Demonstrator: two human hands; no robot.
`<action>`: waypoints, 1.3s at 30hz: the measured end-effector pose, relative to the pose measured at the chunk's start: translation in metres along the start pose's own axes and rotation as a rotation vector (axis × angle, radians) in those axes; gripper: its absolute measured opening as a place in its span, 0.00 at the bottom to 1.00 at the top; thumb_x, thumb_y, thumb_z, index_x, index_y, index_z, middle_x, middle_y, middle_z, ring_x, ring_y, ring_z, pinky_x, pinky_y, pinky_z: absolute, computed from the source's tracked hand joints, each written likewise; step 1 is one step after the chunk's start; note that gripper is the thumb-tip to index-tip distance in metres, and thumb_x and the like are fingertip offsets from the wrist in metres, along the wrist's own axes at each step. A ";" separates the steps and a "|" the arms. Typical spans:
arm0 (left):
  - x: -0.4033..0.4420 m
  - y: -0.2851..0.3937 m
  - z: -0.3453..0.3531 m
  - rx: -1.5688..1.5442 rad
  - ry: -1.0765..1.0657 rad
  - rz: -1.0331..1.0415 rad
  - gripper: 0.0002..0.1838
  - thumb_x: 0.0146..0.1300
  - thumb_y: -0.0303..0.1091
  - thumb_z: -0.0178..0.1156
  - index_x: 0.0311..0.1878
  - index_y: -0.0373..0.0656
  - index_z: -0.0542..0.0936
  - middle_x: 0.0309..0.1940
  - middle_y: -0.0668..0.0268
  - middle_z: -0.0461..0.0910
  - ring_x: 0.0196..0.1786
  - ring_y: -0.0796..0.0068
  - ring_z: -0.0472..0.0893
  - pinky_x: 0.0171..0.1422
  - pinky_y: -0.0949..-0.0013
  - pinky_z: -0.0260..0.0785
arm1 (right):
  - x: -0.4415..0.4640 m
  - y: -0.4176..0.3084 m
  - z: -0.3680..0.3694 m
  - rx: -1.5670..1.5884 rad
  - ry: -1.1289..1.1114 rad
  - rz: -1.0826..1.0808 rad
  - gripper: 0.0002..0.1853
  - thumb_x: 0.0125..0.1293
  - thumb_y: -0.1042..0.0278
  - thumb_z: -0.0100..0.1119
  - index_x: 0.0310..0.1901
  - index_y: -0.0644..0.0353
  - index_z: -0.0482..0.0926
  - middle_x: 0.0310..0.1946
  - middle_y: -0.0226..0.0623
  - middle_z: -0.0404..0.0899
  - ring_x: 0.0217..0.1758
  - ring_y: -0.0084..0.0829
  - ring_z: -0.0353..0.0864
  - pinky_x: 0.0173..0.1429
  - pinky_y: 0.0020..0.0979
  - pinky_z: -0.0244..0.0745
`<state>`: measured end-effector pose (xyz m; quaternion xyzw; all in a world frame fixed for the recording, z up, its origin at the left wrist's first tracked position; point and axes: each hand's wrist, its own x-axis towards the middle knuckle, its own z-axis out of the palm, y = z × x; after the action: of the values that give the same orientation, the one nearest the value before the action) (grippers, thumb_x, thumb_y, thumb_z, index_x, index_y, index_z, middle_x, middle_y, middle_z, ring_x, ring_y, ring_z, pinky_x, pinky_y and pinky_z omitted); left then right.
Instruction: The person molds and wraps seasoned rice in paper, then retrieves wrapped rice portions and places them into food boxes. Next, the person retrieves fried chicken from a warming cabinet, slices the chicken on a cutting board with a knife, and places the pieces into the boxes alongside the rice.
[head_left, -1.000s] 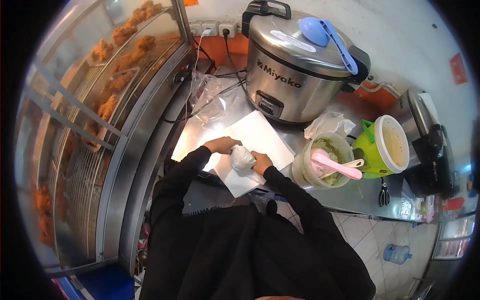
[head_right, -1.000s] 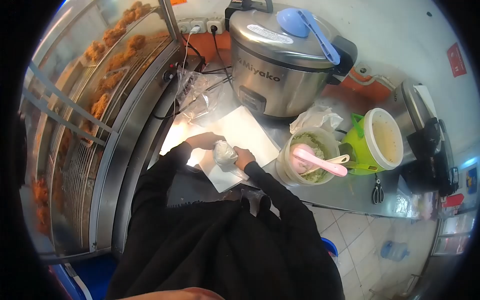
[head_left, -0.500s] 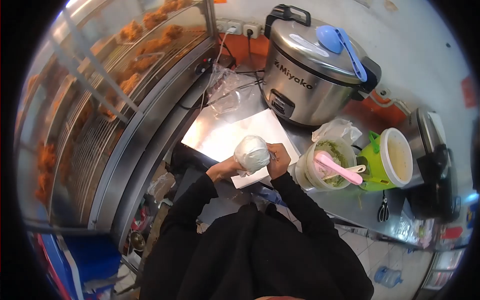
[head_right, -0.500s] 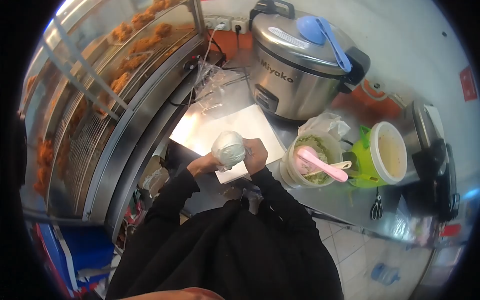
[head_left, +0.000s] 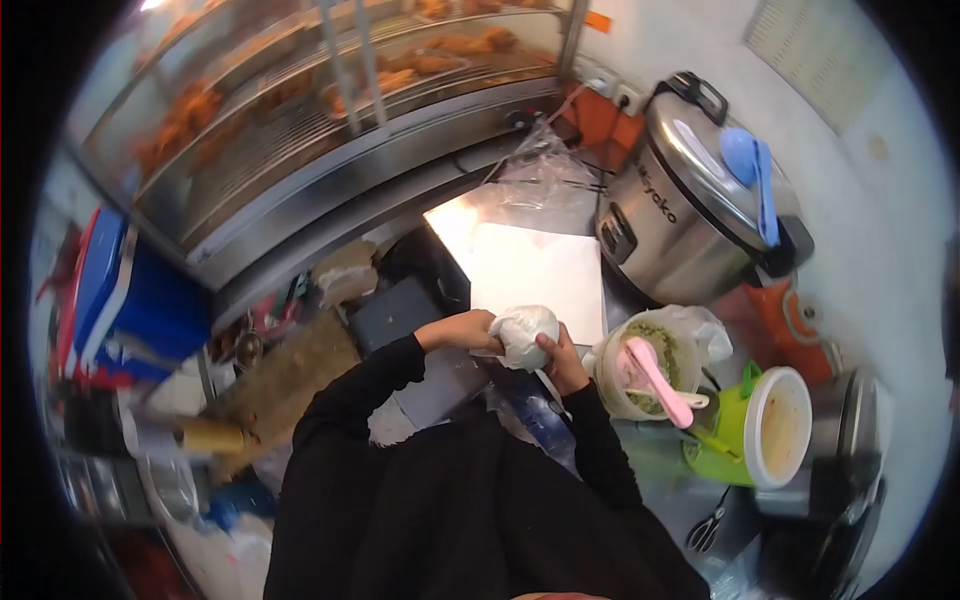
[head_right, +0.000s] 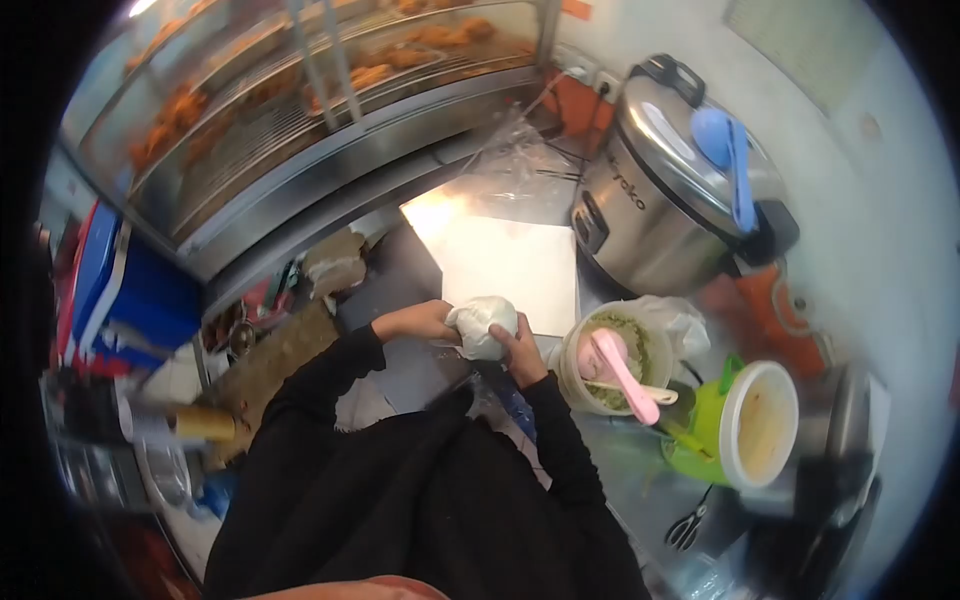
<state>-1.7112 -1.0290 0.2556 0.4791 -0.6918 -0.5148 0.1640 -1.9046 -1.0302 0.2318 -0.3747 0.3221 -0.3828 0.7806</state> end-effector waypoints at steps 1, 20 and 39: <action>-0.006 -0.001 0.007 -0.025 0.044 -0.020 0.13 0.41 0.31 0.57 0.33 0.37 0.76 0.26 0.59 0.77 0.29 0.70 0.77 0.36 0.73 0.67 | -0.004 0.008 -0.003 -0.009 -0.017 0.034 0.28 0.50 0.62 0.57 0.50 0.62 0.57 0.43 0.41 0.65 0.47 0.32 0.67 0.49 0.32 0.65; -0.168 -0.014 0.162 0.199 1.536 -0.411 0.41 0.39 0.18 0.50 0.59 0.28 0.42 0.37 0.44 0.70 0.41 0.53 0.72 0.47 0.65 0.63 | -0.045 0.085 0.129 0.131 -0.553 0.787 0.22 0.57 0.53 0.45 0.49 0.59 0.64 0.42 0.33 0.71 0.42 0.29 0.72 0.44 0.28 0.68; -0.418 -0.035 0.250 0.081 1.855 -0.594 0.63 0.37 0.55 0.62 0.58 0.36 0.25 0.58 0.42 0.21 0.61 0.48 0.21 0.62 0.53 0.21 | -0.153 0.220 0.351 -0.421 -1.306 0.857 0.28 0.54 0.58 0.52 0.53 0.62 0.56 0.47 0.39 0.64 0.48 0.30 0.66 0.51 0.31 0.64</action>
<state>-1.6700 -0.5429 0.2324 0.8543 -0.1563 0.0708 0.4906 -1.6256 -0.6899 0.2617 -0.5056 -0.0179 0.3145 0.8032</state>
